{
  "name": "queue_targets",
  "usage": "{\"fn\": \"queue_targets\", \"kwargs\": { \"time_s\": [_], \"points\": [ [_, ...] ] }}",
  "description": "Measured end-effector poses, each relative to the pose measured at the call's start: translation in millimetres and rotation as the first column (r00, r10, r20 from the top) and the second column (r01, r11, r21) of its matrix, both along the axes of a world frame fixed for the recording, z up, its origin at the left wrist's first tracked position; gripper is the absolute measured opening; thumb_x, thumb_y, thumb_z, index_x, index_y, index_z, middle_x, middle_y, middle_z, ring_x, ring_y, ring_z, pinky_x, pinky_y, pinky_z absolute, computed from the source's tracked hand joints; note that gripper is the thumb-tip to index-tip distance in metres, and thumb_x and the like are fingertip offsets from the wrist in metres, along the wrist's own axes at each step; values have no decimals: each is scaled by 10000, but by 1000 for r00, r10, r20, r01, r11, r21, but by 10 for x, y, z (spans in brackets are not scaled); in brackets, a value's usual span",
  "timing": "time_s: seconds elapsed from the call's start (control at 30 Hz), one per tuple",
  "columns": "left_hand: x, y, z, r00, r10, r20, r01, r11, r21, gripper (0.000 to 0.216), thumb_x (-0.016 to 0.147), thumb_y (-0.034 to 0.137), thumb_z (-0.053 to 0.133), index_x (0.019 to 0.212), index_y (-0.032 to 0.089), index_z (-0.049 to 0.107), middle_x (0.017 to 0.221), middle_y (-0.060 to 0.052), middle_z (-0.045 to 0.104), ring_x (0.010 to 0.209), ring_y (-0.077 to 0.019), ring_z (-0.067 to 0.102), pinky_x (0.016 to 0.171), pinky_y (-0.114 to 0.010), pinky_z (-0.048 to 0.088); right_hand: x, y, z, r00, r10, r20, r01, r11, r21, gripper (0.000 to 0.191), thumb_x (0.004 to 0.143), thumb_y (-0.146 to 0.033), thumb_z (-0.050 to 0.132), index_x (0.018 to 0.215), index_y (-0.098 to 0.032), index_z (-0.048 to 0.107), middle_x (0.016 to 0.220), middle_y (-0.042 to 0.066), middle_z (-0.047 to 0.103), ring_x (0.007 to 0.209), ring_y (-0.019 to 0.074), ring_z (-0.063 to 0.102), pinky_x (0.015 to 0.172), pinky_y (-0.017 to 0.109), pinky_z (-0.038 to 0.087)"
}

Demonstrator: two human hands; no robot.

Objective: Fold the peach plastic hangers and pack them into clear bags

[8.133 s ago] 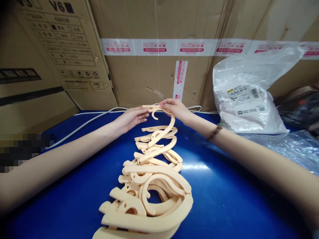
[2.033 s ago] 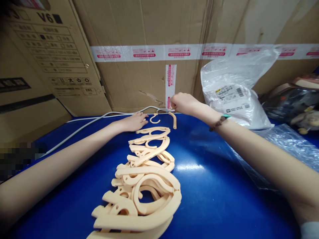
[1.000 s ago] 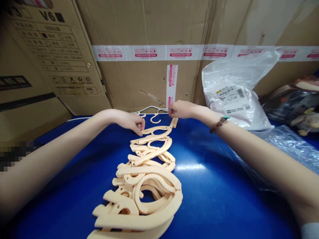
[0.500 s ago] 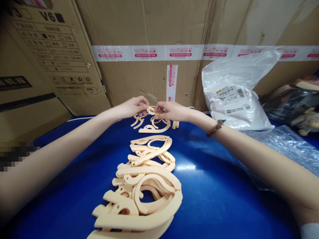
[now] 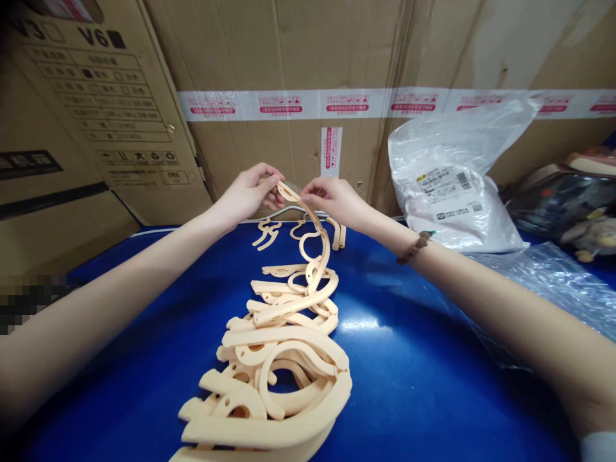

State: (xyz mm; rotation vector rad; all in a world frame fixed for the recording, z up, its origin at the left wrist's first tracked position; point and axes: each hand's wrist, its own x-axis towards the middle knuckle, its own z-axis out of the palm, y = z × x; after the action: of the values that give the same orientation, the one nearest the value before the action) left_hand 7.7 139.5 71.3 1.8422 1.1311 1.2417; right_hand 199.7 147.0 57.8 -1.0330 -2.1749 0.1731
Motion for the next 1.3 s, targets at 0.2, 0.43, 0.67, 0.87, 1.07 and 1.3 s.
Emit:
{"fn": "queue_targets", "kwargs": {
  "time_s": [0.2, 0.43, 0.67, 0.87, 1.07, 1.3],
  "points": [
    [44, -39, -1, 999, -45, -16, 46, 998, 50, 117, 973, 156, 407, 873, 175, 464, 602, 41, 582, 517, -84, 613, 531, -183, 420, -16, 2, -63, 995, 90, -44, -97, 975, -198, 265, 870, -398, 558, 1037, -199, 608, 934, 69, 719, 836, 199, 649, 742, 316, 490],
    [61, -67, 2, 996, -37, 83, 36, 999, 12, 231, 847, 27, 588, 987, 153, 453, 658, 59, 582, 538, -59, 565, 567, -185, 444, -13, -77, 18, 998, 37, -45, -36, 999, 21, 339, 853, -485, 590, 978, -174, 638, 735, 15, 647, 682, 157, 566, 624, 268, 402],
    [39, -127, 55, 986, -46, 160, 53, 998, -37, 79, 895, 85, 565, 968, 113, 582, 735, 11, 604, 579, -42, 518, 607, -175, 435, -40, -222, 161, 997, -71, -28, 74, 990, 116, 310, 875, -451, 569, 965, -169, 663, 650, -13, 561, 616, 130, 475, 605, 264, 339],
    [51, -138, 47, 968, -66, 241, 108, 981, -163, 144, 932, 132, 526, 811, 118, 604, 668, 20, 536, 558, -48, 491, 625, -190, 433, -13, -185, 172, 996, -84, -25, 86, 988, 125, 319, 907, -460, 505, 965, -183, 653, 686, -1, 580, 647, 146, 498, 607, 271, 358],
    [88, -149, 52, 991, -30, 132, 37, 998, -53, 341, 991, 193, 402, 691, 140, 555, 568, 30, 475, 482, -62, 429, 524, -185, 379, 33, -225, 246, 957, -249, 150, 200, 938, 284, 330, 942, -436, 449, 1066, -188, 627, 770, 44, 650, 701, 184, 563, 633, 289, 351],
    [183, -252, 23, 994, 11, -110, 15, 973, 232, 362, 1000, 257, 341, 674, 181, 480, 602, 17, 493, 557, -112, 513, 594, -234, 377, -55, -388, 272, 803, -444, 398, 229, 846, 482, 336, 988, -314, 310, 1098, -157, 585, 892, 143, 691, 817, 266, 630, 666, 331, 337]
  ]
}}
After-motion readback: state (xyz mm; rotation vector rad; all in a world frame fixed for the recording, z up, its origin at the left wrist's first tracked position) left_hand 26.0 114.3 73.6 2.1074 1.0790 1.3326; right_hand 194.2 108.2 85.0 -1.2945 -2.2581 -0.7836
